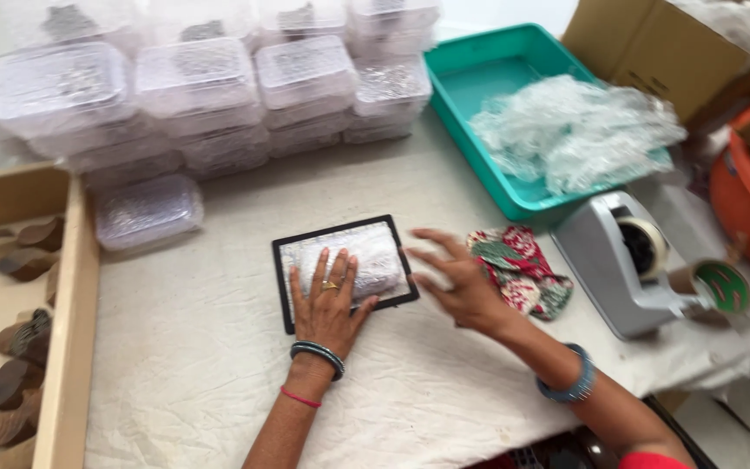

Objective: The person wraps a small rectangular object in bubble wrap and secures it with clear tape. They then place the wrapped item into a stack of similar packages. Next, they take a small plastic container, wipe it with a cloth, and place it on a patterned mat.

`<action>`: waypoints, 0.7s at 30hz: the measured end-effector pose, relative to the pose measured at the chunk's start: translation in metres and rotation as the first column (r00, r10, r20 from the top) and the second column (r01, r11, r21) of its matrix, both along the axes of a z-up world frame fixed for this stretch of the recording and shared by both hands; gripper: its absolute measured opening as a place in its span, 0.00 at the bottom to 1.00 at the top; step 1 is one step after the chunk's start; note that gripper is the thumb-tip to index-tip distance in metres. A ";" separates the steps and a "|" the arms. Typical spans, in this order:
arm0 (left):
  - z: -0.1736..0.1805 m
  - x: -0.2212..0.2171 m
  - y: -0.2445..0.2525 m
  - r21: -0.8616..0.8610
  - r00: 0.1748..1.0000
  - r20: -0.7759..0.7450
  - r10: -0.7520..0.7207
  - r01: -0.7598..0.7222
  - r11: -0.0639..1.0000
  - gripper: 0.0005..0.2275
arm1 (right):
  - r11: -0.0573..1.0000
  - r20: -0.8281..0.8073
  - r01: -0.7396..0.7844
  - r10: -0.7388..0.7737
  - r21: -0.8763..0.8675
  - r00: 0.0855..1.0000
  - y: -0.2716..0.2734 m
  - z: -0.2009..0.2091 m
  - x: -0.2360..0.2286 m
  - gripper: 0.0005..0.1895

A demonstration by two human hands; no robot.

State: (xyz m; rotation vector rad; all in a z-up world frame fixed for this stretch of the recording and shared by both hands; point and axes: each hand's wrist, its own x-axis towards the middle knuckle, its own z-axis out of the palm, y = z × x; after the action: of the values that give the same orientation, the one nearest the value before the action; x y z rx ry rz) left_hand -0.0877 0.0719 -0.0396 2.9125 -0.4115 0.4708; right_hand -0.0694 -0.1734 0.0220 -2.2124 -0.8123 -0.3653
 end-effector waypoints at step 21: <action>-0.042 0.008 0.023 -0.190 0.999 0.040 0.000 0.007 0.982 0.26 | 0.694 -0.603 0.713 -0.528 0.099 0.598 -0.314 0.036 -0.108 0.18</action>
State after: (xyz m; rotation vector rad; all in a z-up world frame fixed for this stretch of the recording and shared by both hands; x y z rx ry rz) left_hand -0.0794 0.0948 -0.0813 2.7215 -0.3555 0.5371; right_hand -0.1777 -0.4876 0.0575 -2.0408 0.3683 -0.1702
